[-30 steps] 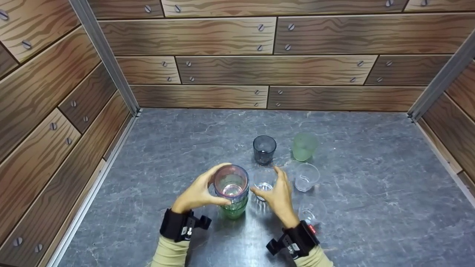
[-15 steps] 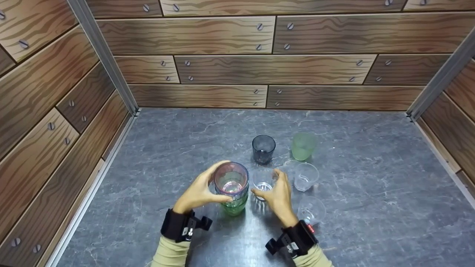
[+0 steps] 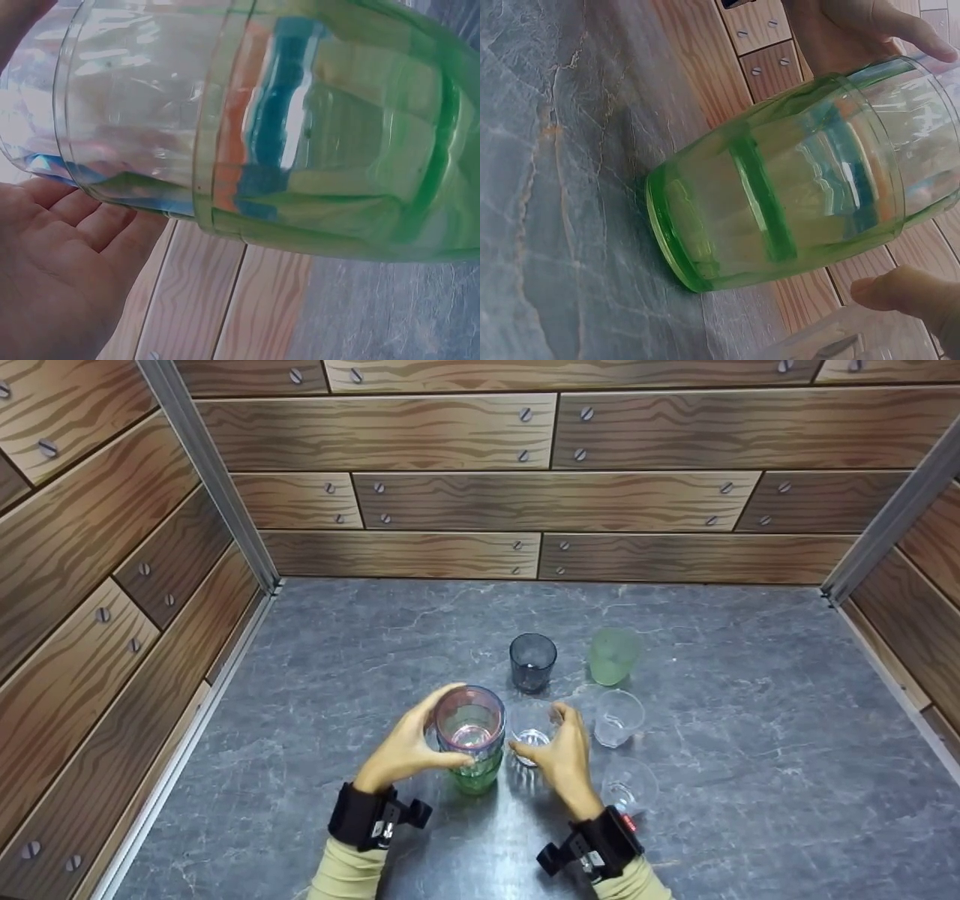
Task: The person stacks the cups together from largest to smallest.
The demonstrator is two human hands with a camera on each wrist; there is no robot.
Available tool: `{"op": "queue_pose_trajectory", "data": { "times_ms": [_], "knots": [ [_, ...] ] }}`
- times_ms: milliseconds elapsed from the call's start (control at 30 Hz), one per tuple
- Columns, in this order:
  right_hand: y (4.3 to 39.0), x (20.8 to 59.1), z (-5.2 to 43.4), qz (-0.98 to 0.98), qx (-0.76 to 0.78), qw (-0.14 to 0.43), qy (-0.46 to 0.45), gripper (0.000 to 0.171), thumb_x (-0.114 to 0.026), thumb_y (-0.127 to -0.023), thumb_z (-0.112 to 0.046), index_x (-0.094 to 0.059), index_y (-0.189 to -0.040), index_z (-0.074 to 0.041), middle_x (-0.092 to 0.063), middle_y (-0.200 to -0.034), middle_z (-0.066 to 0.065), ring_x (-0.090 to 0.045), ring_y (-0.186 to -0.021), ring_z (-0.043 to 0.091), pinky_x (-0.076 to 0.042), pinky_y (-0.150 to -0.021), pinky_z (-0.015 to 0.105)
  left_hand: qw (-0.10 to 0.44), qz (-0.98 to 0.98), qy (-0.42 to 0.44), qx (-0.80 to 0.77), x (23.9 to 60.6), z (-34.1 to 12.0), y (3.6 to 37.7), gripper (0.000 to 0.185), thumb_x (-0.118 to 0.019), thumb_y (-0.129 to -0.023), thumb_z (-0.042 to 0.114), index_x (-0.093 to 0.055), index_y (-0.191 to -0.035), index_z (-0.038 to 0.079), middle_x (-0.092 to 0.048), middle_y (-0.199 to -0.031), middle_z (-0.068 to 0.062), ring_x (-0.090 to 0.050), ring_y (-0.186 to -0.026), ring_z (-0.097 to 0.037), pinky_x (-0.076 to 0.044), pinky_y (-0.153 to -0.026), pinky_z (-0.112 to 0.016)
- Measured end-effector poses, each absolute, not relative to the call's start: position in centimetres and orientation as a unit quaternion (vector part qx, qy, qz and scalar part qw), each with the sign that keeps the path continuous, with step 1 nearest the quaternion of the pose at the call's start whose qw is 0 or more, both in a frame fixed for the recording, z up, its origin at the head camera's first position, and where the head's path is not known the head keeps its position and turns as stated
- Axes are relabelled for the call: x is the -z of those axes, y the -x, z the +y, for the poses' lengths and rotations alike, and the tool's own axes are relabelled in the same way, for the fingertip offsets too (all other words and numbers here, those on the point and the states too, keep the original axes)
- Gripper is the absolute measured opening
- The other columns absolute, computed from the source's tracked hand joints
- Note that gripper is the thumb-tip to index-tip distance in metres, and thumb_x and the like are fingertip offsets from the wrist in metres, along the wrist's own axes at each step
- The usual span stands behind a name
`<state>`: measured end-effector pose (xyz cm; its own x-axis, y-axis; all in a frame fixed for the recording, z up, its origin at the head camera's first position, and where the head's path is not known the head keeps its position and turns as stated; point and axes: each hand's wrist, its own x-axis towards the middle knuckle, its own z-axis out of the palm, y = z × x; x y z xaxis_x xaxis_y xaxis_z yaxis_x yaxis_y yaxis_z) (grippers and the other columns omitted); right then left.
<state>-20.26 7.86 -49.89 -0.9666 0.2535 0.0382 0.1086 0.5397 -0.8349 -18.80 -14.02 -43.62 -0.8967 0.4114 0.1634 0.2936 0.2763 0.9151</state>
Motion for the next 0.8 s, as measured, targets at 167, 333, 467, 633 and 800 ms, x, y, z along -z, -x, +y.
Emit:
{"op": "queue_pose_trajectory", "data": {
  "times_ms": [167, 333, 467, 633, 800],
  "knots": [
    [20.3, 49.9, 7.9, -0.871, -0.474, 0.083, 0.099, 0.086, -0.086, -0.054, -0.016, -0.043, -0.126, 0.005, -0.055, -0.125, 0.023, -0.054, -0.116, 0.037, -0.046, -0.103, 0.045, 0.054, 0.797, -0.218, -0.561, 43.8, -14.0, 18.9, 0.095, -0.086, -0.059, 0.018, -0.037, -0.14, 0.012, -0.051, -0.136, -0.01, -0.05, -0.125, -0.026, -0.039, -0.111, -0.043],
    [20.2, 49.7, 8.0, -0.869, -0.478, 0.088, 0.095, 0.086, -0.086, -0.054, -0.017, -0.043, -0.126, 0.004, -0.054, -0.125, 0.024, -0.052, -0.116, 0.037, -0.044, -0.104, 0.046, 0.053, 0.788, -0.23, -0.569, 43.7, -14.0, 18.9, 0.093, -0.085, -0.06, 0.016, -0.037, -0.139, 0.01, -0.052, -0.135, -0.011, -0.051, -0.125, -0.027, -0.041, -0.11, -0.042],
    [20.1, 49.4, 8.2, -0.866, -0.482, 0.092, 0.091, 0.086, -0.086, -0.055, -0.017, -0.044, -0.126, 0.003, -0.054, -0.125, 0.022, -0.052, -0.116, 0.036, -0.044, -0.104, 0.047, 0.051, 0.781, -0.238, -0.575, 43.7, -14.0, 19.0, 0.092, -0.085, -0.061, 0.015, -0.037, -0.139, 0.008, -0.052, -0.134, -0.013, -0.052, -0.124, -0.028, -0.042, -0.109, -0.041],
    [20.0, 49.1, 8.2, -0.862, -0.488, 0.106, 0.082, 0.085, -0.086, -0.054, -0.017, -0.044, -0.127, 0.002, -0.054, -0.126, 0.021, -0.052, -0.117, 0.036, -0.043, -0.105, 0.046, 0.051, 0.779, -0.237, -0.578, 43.8, -13.9, 19.0, 0.092, -0.085, -0.061, 0.014, -0.037, -0.139, 0.008, -0.052, -0.135, -0.014, -0.051, -0.124, -0.028, -0.042, -0.109, -0.042],
    [19.8, 48.9, 8.2, -0.86, -0.486, 0.138, 0.071, 0.085, -0.087, -0.053, -0.017, -0.046, -0.125, 0.003, -0.056, -0.123, 0.022, -0.052, -0.116, 0.036, -0.043, -0.105, 0.047, 0.055, 0.78, -0.234, -0.578, 43.9, -13.9, 19.0, 0.092, -0.085, -0.061, 0.014, -0.037, -0.139, 0.008, -0.052, -0.135, -0.013, -0.051, -0.125, -0.028, -0.041, -0.109, -0.042]
  ]
}}
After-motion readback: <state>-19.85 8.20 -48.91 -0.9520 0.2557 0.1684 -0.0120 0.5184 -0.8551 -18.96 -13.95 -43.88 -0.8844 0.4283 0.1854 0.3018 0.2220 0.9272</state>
